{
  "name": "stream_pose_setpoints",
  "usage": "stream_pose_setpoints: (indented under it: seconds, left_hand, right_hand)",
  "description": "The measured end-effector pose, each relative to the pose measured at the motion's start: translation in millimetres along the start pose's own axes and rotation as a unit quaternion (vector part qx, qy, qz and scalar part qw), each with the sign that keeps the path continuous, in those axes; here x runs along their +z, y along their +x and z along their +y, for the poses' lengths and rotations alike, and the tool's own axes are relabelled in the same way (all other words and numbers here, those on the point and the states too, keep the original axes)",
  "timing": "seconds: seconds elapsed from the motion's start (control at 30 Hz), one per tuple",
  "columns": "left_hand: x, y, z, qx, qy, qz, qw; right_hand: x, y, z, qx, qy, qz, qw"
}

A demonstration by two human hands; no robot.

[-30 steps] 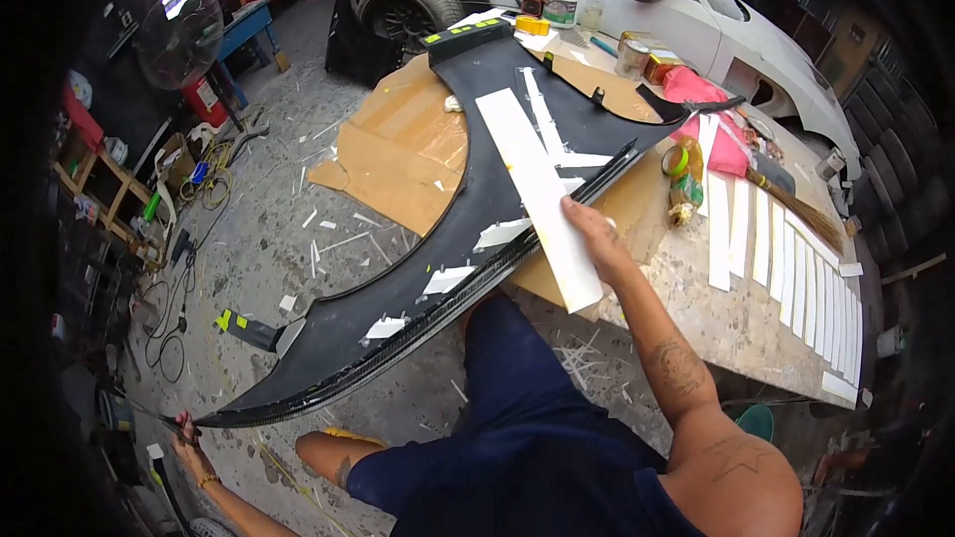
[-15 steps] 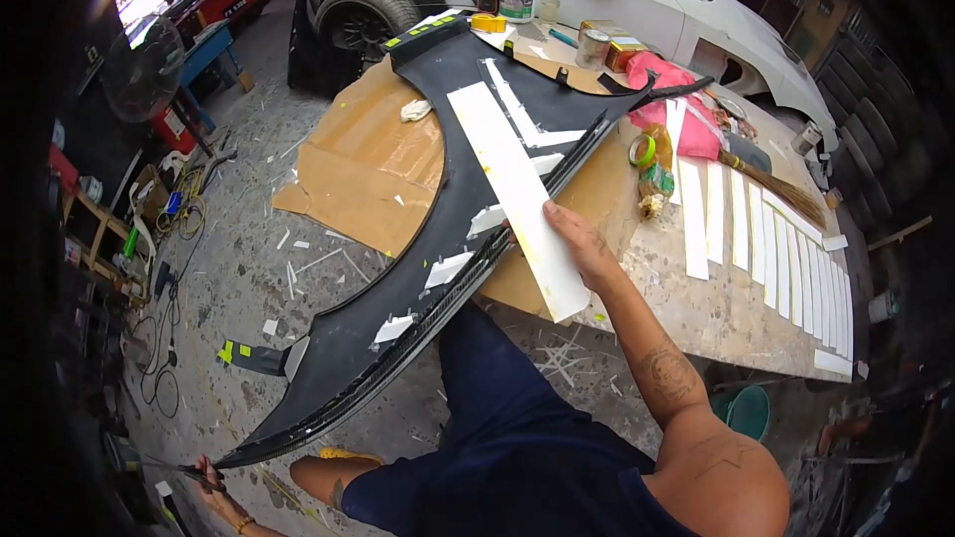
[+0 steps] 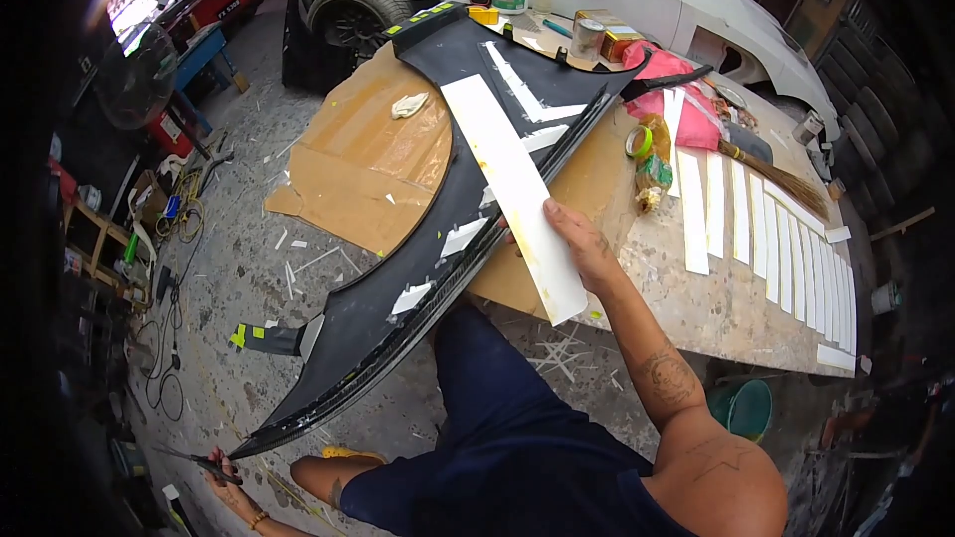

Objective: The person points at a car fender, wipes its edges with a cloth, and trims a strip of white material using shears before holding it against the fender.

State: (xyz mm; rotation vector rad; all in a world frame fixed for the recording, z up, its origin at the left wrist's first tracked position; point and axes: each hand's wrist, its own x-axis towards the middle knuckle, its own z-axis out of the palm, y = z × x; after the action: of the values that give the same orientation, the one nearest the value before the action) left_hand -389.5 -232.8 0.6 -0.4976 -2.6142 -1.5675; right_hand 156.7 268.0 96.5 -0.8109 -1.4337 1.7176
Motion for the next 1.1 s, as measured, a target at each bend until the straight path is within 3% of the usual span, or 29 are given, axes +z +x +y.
stream_pose_setpoints:
  seconds: [0.07,0.2,0.23,0.27,0.3,0.37,0.4,0.47,0.5,0.57,0.67,0.73,0.87,1.1]
  left_hand:
    - [4,-5,-1,0.016,-0.018,0.001,1.0]
    - [9,-16,19,-0.044,-0.058,-0.023,0.997]
    - [8,-14,10,0.036,-0.082,-0.034,0.995]
    - [9,-18,23,0.027,-0.05,-0.019,0.998]
    - [0,-22,32,-0.065,-0.015,-0.006,0.998]
    - [-7,-30,32,-0.026,-0.076,0.087,0.993]
    - [-13,-43,51,-0.051,-0.037,0.12,0.991]
    - [-36,-77,57,-0.059,0.021,0.119,0.991]
    - [-47,-91,20,-0.004,0.064,0.124,0.99]
    - [-45,-158,50,0.001,0.17,0.063,0.984]
    - [-30,-241,73,0.012,0.062,-0.099,0.993]
    - [-15,-288,78,-0.02,0.087,-0.21,0.973]
    - [5,-351,82,-0.06,0.083,-0.218,0.971]
    - [0,-351,117,-0.125,0.206,-0.287,0.927]
  right_hand:
    - [3,-2,-1,-0.003,0.009,0.003,1.0]
    - [0,-2,5,0.01,-0.003,0.018,1.0]
    - [4,-3,1,0.005,-0.013,0.022,1.0]
    - [5,-4,1,0.0,-0.013,0.029,0.999]
    - [18,-4,-10,-0.033,-0.02,-0.008,0.999]
    - [20,-1,-17,-0.038,-0.083,-0.029,0.995]
    - [31,3,-19,-0.058,-0.039,-0.087,0.994]
    - [44,11,-14,-0.074,-0.046,-0.101,0.991]
    - [63,14,-16,-0.075,-0.073,-0.128,0.986]
    - [104,15,-23,-0.092,-0.111,-0.177,0.974]
    - [154,16,-19,-0.068,-0.104,-0.218,0.968]
    - [182,9,-23,-0.065,-0.083,-0.251,0.962]
    - [227,9,-17,-0.059,-0.06,-0.383,0.92]
    - [297,-3,8,0.009,-0.108,-0.488,0.866]
